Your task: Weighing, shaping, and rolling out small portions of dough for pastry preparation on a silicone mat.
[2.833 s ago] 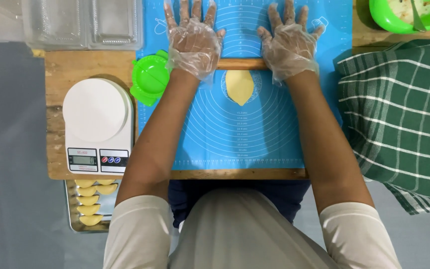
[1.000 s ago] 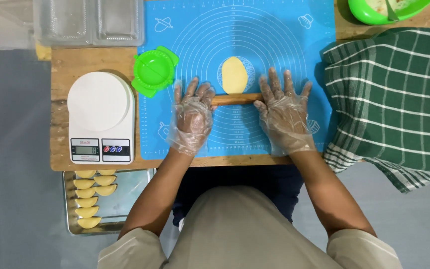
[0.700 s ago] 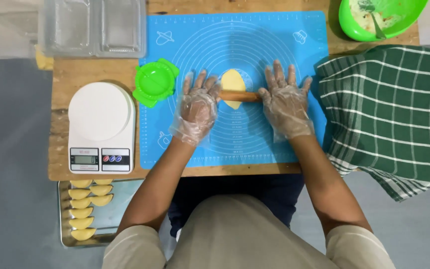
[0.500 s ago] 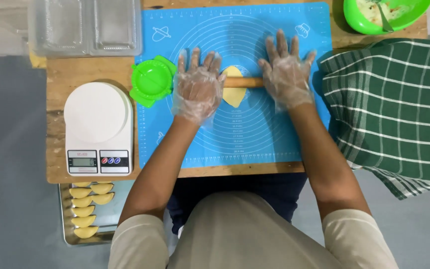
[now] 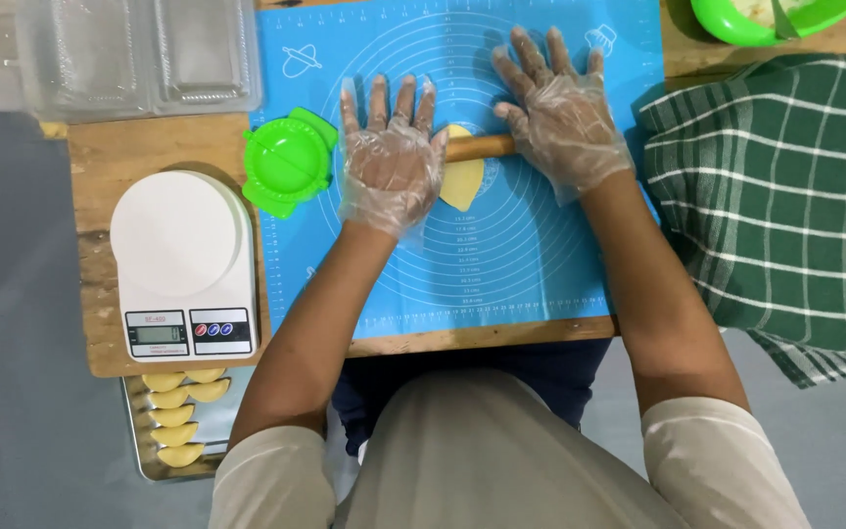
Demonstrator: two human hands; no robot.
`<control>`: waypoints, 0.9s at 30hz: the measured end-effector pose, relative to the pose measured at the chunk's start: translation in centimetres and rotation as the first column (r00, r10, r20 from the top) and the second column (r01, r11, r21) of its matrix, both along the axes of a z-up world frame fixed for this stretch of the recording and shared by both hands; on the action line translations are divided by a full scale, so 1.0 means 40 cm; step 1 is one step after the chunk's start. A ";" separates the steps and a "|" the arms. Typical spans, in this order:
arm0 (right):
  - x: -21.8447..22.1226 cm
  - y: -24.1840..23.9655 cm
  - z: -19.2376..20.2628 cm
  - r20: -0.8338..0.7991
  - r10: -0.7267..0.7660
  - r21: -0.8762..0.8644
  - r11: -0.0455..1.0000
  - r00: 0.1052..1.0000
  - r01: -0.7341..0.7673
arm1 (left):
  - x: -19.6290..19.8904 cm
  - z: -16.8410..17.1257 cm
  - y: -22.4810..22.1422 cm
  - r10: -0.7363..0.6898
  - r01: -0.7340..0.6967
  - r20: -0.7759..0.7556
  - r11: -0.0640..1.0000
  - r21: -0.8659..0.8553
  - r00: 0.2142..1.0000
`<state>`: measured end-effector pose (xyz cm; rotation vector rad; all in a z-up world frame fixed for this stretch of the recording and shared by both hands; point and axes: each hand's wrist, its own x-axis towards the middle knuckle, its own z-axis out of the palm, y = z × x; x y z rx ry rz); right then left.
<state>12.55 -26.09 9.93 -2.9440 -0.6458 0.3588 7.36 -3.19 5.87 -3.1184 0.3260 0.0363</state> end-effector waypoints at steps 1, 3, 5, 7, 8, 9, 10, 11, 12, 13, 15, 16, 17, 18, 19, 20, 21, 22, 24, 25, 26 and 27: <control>-0.016 -0.007 -0.006 0.021 0.015 0.026 1.000 1.000 -0.015 | -0.018 -0.008 0.001 -0.029 0.034 0.090 0.998 -0.047 0.995; -0.044 -0.018 -0.020 0.041 0.030 0.052 0.998 0.999 -0.032 | -0.052 -0.002 0.002 -0.052 0.069 0.180 0.993 -0.091 0.982; -0.068 -0.028 -0.033 0.080 0.034 0.022 0.999 0.996 -0.036 | -0.077 0.029 0.000 -0.086 0.093 0.091 0.993 -0.070 0.992; -0.097 -0.038 -0.052 0.097 0.020 0.042 0.999 0.995 -0.024 | -0.093 0.002 0.006 -0.117 0.128 0.163 0.990 -0.057 0.980; -0.111 -0.045 -0.062 0.112 0.003 0.062 0.998 0.994 -0.010 | -0.099 -0.011 0.009 -0.150 0.163 0.231 0.986 -0.042 0.961; -0.126 -0.043 -0.057 0.116 0.002 0.062 0.998 0.993 -0.009 | -0.099 -0.032 0.016 -0.151 0.165 0.235 0.985 -0.042 0.960; -0.141 -0.041 -0.052 0.103 -0.020 0.085 0.996 0.994 0.012 | -0.098 -0.053 0.024 -0.180 0.200 0.235 0.978 -0.062 0.955; -0.156 -0.040 -0.048 0.090 -0.042 0.109 0.994 0.995 0.032 | -0.097 -0.074 0.031 -0.209 0.234 0.235 0.969 -0.081 0.949; -0.166 -0.041 -0.049 0.094 -0.043 0.108 0.994 0.995 0.033 | -0.100 -0.077 0.031 -0.210 0.235 0.238 0.969 -0.081 0.948; -0.175 -0.042 -0.051 0.114 -0.046 0.098 0.995 0.992 0.035 | -0.103 -0.080 0.031 -0.200 0.222 0.242 0.973 -0.063 0.949; -0.193 -0.040 -0.052 0.134 -0.050 0.088 0.995 0.990 0.038 | -0.110 -0.082 0.035 -0.191 0.208 0.247 0.977 -0.045 0.950; -0.201 -0.038 -0.051 0.124 -0.063 0.053 0.997 0.990 0.057 | -0.114 -0.080 0.039 -0.218 0.238 0.274 0.970 -0.042 0.937; -0.209 -0.036 -0.050 0.114 -0.076 0.018 0.997 0.991 0.074 | -0.117 -0.079 0.042 -0.245 0.268 0.301 0.963 -0.038 0.922; -0.217 -0.036 -0.051 0.114 -0.077 0.019 0.997 0.990 0.076 | -0.121 -0.082 0.046 -0.247 0.270 0.301 0.962 -0.037 0.921; -0.224 -0.036 -0.053 0.096 -0.092 0.013 0.996 0.991 0.091 | -0.125 -0.084 0.049 -0.274 0.295 0.274 0.955 -0.039 0.922; -0.231 -0.037 -0.053 0.078 -0.108 0.007 0.994 0.991 0.107 | -0.126 -0.086 0.053 -0.301 0.320 0.248 0.946 -0.041 0.921; -0.241 -0.037 -0.052 0.079 -0.109 0.008 0.994 0.991 0.109 | -0.133 -0.089 0.055 -0.303 0.322 0.248 0.946 -0.039 0.920; -0.253 -0.038 -0.052 0.097 -0.103 0.023 0.995 0.990 0.102 | -0.140 -0.092 0.056 -0.297 0.269 0.266 0.954 0.136 0.917; -0.276 -0.029 -0.024 0.117 -0.098 0.037 0.995 0.988 0.095 | -0.160 -0.020 0.043 -0.294 0.205 0.286 0.930 0.306 0.912; -0.289 -0.019 0.003 0.047 -0.128 -0.059 0.990 0.991 0.131 | -0.173 0.056 0.027 -0.230 0.218 0.088 0.968 0.121 0.969; -0.301 -0.009 0.031 -0.018 -0.163 -0.156 0.975 0.986 0.158 | -0.186 0.132 0.012 -0.189 0.182 -0.123 0.981 -0.064 0.974; -0.311 -0.010 0.021 -0.017 -0.164 -0.155 0.975 0.986 0.159 | -0.185 0.116 0.015 -0.190 0.183 -0.122 0.981 -0.063 0.974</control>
